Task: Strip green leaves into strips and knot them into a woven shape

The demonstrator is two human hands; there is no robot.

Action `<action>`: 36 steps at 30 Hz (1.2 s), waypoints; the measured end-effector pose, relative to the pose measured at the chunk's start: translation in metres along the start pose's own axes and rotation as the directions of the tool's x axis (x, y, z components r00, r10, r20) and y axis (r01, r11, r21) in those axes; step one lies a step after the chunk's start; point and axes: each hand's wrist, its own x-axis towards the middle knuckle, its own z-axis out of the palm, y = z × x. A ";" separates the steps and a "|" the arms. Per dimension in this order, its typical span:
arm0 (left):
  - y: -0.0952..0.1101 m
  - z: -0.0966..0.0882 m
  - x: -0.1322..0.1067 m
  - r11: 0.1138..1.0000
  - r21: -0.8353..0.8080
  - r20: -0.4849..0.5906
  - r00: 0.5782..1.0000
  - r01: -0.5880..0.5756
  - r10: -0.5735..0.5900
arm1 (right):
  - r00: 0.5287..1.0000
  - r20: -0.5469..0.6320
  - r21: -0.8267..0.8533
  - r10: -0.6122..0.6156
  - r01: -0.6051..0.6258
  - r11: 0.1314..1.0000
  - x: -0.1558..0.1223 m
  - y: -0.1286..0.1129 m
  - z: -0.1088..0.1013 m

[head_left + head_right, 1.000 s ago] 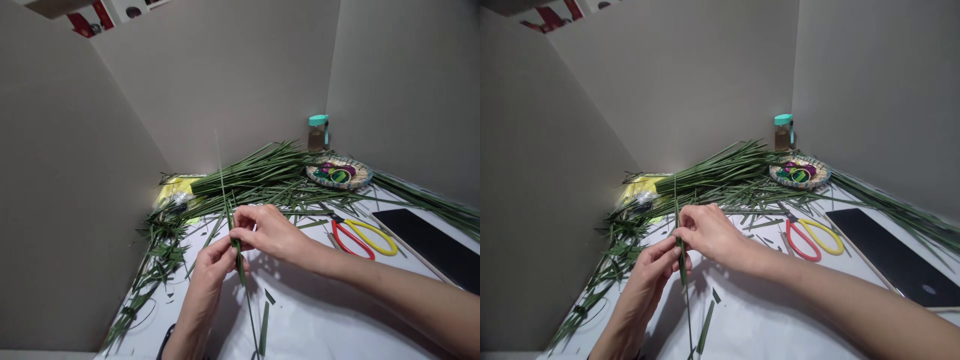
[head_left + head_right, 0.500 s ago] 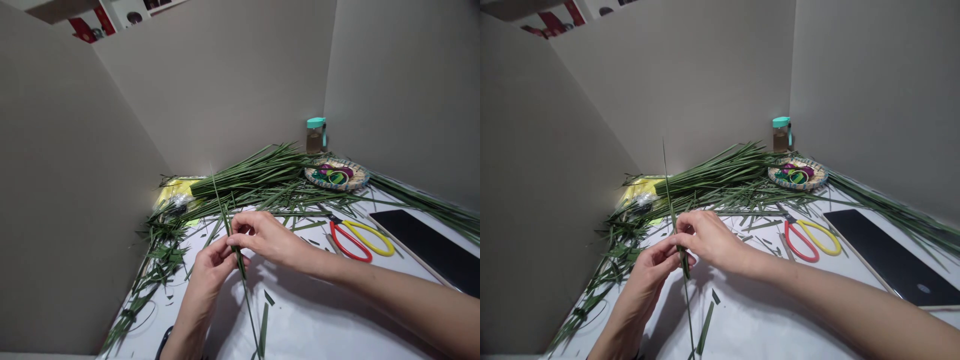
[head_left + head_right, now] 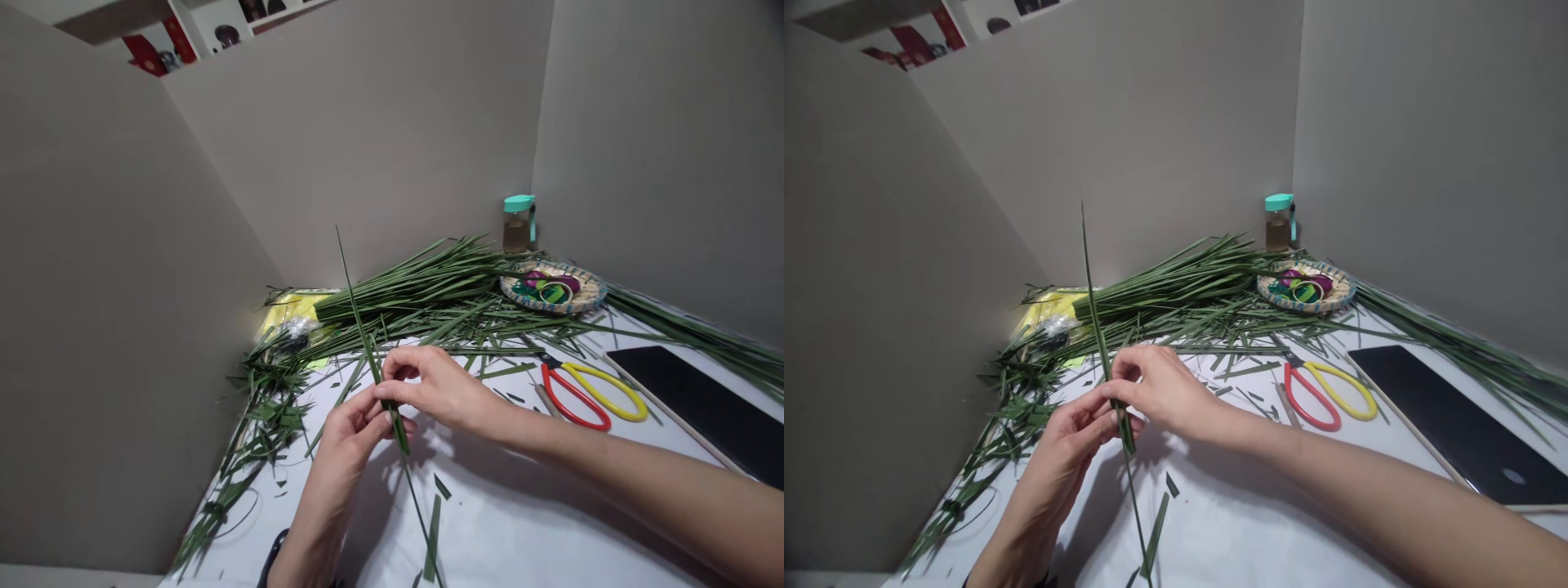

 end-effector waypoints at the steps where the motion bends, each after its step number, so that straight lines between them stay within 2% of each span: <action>1: 0.000 0.000 0.000 1.000 -0.009 -0.002 1.000 0.001 -0.001 | 1.000 0.007 0.013 0.003 -0.003 1.000 0.000 0.000 0.000; 8: -0.003 -0.004 0.001 0.998 -0.065 -0.001 1.000 0.008 -0.008 | 1.000 -0.027 0.002 0.000 0.000 1.000 -0.002 0.004 0.004; 12: -0.003 -0.003 0.000 0.996 -0.089 0.015 1.000 -0.001 0.002 | 1.000 -0.006 0.006 0.006 -0.005 1.000 -0.003 0.005 0.006; 16: -0.004 -0.004 0.001 0.995 -0.103 0.011 1.000 -0.003 0.004 | 0.999 -0.048 -0.051 -0.013 0.011 0.999 -0.002 0.005 0.005; 20: -0.007 -0.006 0.003 0.995 -0.099 -0.022 1.000 0.000 -0.002 | 0.996 -0.080 -0.070 -0.027 0.022 0.997 -0.001 0.007 0.006; 30: -0.012 -0.004 -0.001 0.985 -0.156 -0.151 0.987 -0.072 0.048 | 0.983 -0.163 0.025 -0.081 0.087 0.996 -0.001 0.009 0.011; 36: -0.014 -0.002 -0.005 0.981 -0.166 -0.151 0.986 -0.100 0.075 | 0.971 -0.196 0.045 -0.135 0.147 0.988 0.000 0.006 0.010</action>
